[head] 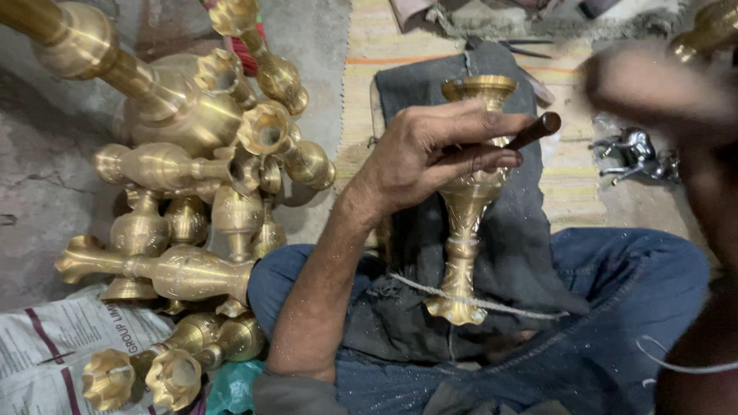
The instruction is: The person sits on the floor holding a chisel against a brass vase resting in their lap and strikes the chisel with a wooden mallet to emboss decorative patterns into the metal. They periodically reposition the chisel and rotate the vase to work on different areas of the surface.
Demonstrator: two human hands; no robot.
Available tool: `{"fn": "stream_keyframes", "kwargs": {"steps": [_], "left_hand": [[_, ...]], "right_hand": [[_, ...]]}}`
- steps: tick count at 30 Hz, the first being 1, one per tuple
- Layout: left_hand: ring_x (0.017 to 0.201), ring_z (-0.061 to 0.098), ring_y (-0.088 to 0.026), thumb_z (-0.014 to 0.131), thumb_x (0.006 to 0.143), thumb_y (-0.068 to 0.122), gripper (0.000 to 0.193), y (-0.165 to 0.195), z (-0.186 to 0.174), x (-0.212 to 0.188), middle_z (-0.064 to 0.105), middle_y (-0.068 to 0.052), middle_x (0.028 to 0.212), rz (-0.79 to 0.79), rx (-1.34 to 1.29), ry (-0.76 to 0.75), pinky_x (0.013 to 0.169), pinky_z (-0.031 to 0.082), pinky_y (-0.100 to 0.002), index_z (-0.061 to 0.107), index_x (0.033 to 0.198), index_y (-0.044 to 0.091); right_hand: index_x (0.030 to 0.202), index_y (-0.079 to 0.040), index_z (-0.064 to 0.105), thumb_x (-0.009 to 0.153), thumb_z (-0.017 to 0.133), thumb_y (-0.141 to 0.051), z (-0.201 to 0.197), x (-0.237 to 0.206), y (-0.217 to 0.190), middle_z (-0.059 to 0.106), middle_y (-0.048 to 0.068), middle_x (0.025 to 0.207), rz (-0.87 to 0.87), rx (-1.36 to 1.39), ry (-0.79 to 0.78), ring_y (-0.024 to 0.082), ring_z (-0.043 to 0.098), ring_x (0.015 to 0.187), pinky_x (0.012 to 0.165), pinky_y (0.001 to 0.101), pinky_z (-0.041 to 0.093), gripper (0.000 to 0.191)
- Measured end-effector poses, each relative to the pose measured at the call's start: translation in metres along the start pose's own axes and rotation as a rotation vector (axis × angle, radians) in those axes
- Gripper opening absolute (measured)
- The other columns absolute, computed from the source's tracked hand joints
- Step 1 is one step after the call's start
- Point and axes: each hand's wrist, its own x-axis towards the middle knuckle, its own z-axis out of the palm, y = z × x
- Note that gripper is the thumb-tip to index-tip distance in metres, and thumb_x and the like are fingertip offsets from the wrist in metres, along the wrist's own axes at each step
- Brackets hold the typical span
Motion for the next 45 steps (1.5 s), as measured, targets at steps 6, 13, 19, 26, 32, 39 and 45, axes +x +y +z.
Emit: {"fn": "stream_keyframes", "kwargs": {"steps": [6, 13, 19, 26, 32, 39, 45], "left_hand": [[0.101, 0.078, -0.012, 0.075, 0.105, 0.020, 0.042, 0.002, -0.002, 0.000, 0.075, 0.000, 0.117, 0.053, -0.019, 0.019, 0.093, 0.065, -0.028, 0.061, 0.145, 0.025], [0.098, 0.078, -0.011, 0.075, 0.104, 0.022, 0.041, -0.002, -0.001, 0.002, 0.075, 0.002, 0.115, 0.034, -0.008, 0.007, 0.092, 0.065, -0.027, 0.061, 0.142, 0.025], [0.100, 0.078, -0.012, 0.077, 0.101, 0.021, 0.042, -0.002, 0.001, 0.002, 0.075, 0.003, 0.113, 0.021, 0.041, 0.004, 0.097, 0.066, -0.029, 0.065, 0.141, 0.023], [0.110, 0.078, -0.013, 0.072, 0.107, 0.011, 0.040, -0.002, -0.003, 0.000, 0.073, 0.001, 0.121, 0.025, -0.125, -0.011, 0.101, 0.061, -0.027, 0.061, 0.145, 0.019], [0.110, 0.078, -0.014, 0.071, 0.108, 0.010, 0.040, -0.014, 0.001, -0.003, 0.073, -0.003, 0.125, 0.043, -0.150, -0.025, 0.101, 0.061, -0.027, 0.062, 0.145, 0.017], [0.087, 0.080, -0.015, 0.067, 0.102, 0.030, 0.019, -0.026, -0.022, 0.000, 0.078, -0.005, 0.095, -0.096, -0.453, 0.587, 0.078, 0.070, -0.032, 0.073, 0.113, 0.016], [0.077, 0.081, -0.014, 0.070, 0.100, 0.028, 0.037, -0.022, -0.038, -0.003, 0.079, -0.004, 0.086, -0.440, -0.266, 0.685, 0.063, 0.068, -0.028, 0.068, 0.133, 0.012]], "right_hand": [[0.122, 0.004, 0.053, 0.121, 0.054, -0.022, -0.002, 0.004, -0.001, 0.062, 0.016, 0.105, 0.022, 0.025, -0.017, 0.024, 0.067, 0.096, 0.082, 0.0351, 0.056, 0.026], [0.121, 0.004, 0.052, 0.121, 0.054, -0.023, -0.002, 0.009, 0.000, 0.062, 0.016, 0.105, -0.024, 0.106, -0.025, 0.024, 0.067, 0.097, 0.082, 0.0350, 0.056, 0.026], [0.125, 0.005, 0.056, 0.120, 0.056, -0.021, -0.002, 0.006, 0.017, 0.063, 0.019, 0.103, -0.223, -0.020, -0.057, 0.029, 0.067, 0.093, 0.079, 0.0378, 0.055, 0.027], [0.112, 0.000, 0.069, 0.120, 0.062, -0.026, 0.012, 0.003, 0.016, 0.066, 0.016, 0.089, 0.335, -0.108, -0.043, 0.028, 0.064, 0.078, 0.066, 0.0388, 0.050, 0.029], [0.117, 0.006, 0.061, 0.111, 0.076, -0.007, -0.009, 0.007, -0.030, 0.068, 0.017, 0.098, -0.080, -0.145, 0.006, 0.024, 0.069, 0.085, 0.073, 0.0347, 0.056, 0.021], [0.154, -0.005, 0.045, 0.081, 0.085, -0.022, 0.028, 0.027, -0.080, 0.060, 0.022, 0.140, 0.076, 0.473, -0.159, 0.029, 0.066, 0.112, 0.067, 0.0369, 0.057, 0.085], [0.166, -0.021, 0.022, 0.058, 0.095, -0.036, 0.062, 0.033, -0.101, 0.040, 0.020, 0.162, 0.063, 0.307, -0.484, 0.034, 0.043, 0.148, 0.118, 0.0500, 0.038, 0.132]]}}
